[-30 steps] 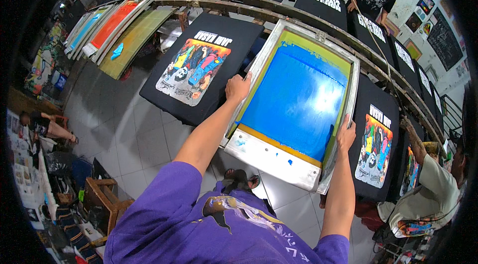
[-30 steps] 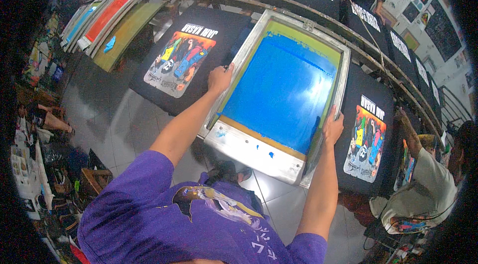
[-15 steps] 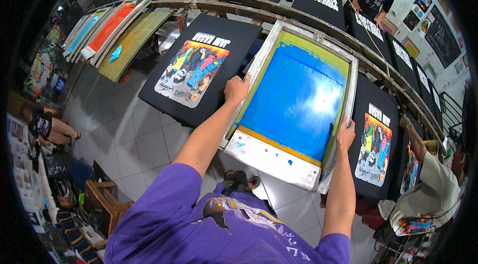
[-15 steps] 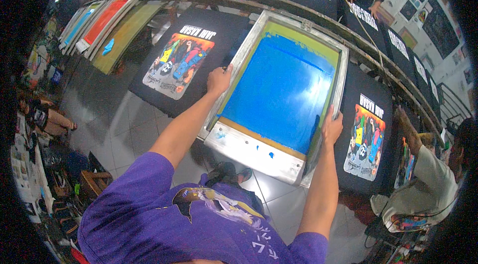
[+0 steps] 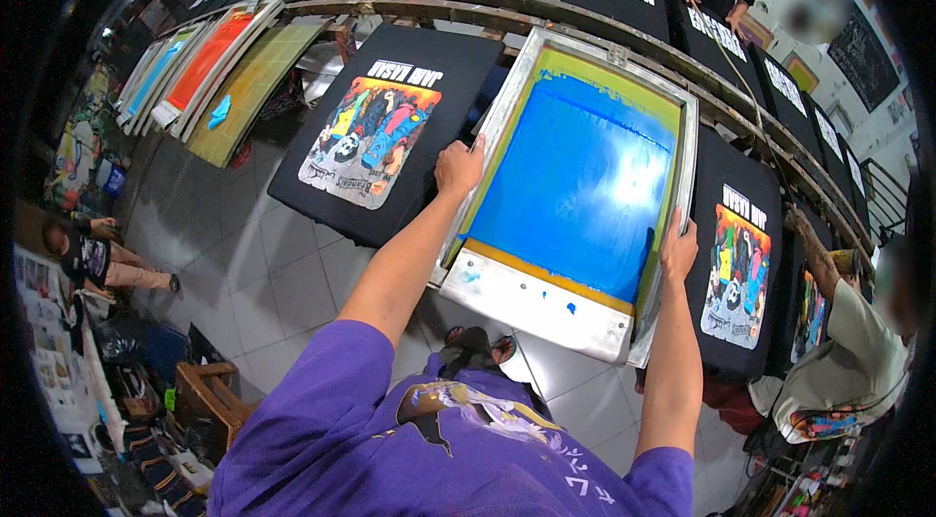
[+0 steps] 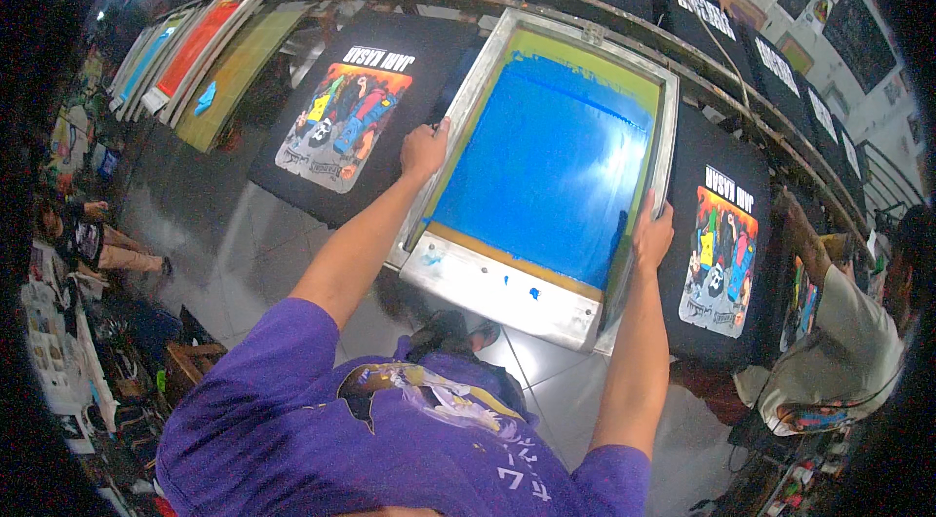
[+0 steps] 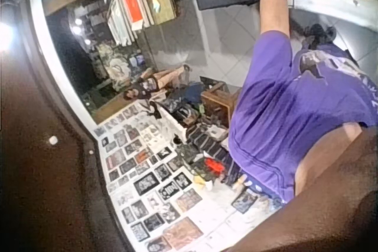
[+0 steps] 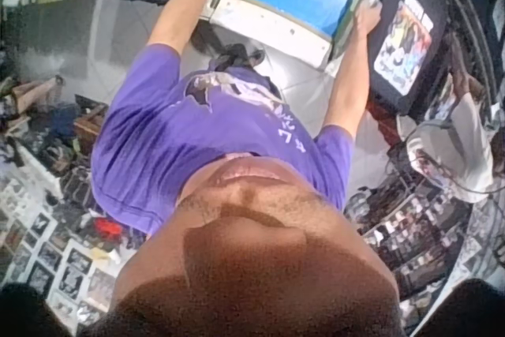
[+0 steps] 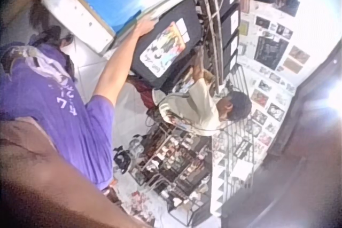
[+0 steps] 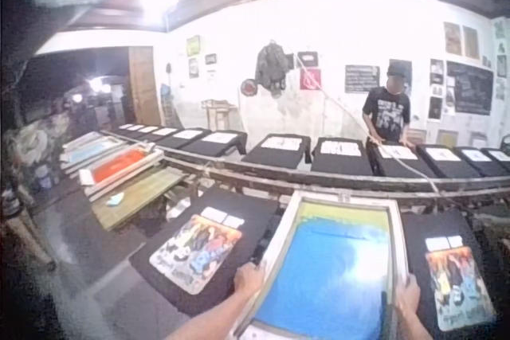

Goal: The person uses a squeegee to spread blue ink across a screen printing frame, pressing it onto a black t-shirt. The person repeatedly lifts the frame and moves it to the next t-shirt in a row to continue the printing process.

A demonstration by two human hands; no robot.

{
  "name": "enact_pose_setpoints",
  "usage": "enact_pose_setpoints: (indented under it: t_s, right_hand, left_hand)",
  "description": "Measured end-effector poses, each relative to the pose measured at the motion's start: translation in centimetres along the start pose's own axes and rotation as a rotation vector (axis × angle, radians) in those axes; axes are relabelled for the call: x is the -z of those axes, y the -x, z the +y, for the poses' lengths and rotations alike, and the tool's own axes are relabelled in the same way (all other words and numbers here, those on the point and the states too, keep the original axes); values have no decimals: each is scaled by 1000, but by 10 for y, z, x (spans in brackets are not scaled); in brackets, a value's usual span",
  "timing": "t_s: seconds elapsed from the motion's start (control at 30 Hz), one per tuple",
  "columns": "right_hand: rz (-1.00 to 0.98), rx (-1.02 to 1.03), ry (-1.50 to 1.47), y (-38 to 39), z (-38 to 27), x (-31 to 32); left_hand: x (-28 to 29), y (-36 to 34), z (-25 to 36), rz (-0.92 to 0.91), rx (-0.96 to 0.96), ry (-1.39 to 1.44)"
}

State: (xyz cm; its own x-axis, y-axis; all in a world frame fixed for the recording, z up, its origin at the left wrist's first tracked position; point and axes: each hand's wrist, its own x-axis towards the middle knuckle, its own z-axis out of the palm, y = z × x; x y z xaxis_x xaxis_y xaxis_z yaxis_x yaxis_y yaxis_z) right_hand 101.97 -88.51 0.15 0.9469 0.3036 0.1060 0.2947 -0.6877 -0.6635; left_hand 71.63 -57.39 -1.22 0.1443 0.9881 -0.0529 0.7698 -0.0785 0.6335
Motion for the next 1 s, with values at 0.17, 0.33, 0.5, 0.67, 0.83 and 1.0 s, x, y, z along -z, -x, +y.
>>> enact_pose_setpoints:
  t_s: [0.17,0.33,0.5,0.67,0.83,1.0]
  right_hand:
    - [1,-24,-6,2,-3,2]
    - [-12,-59,3,1,-4,6]
    - [-28,-114,29,-4,2,3]
    - [-80,-148,58,-4,0,7]
    - [-63,-136,8,-1,-1,10]
    - [-60,-151,-15,-1,0,9]
  left_hand:
    - [-2,-5,-3,-9,-17,-44]
    - [-3,-5,-4,14,-72,-39]
    - [-14,-15,-15,55,-90,-96]
    - [-12,-12,-12,53,-124,-76]
    - [-14,-16,-11,39,-137,-109]
    - [-14,-14,-10,51,-143,-120]
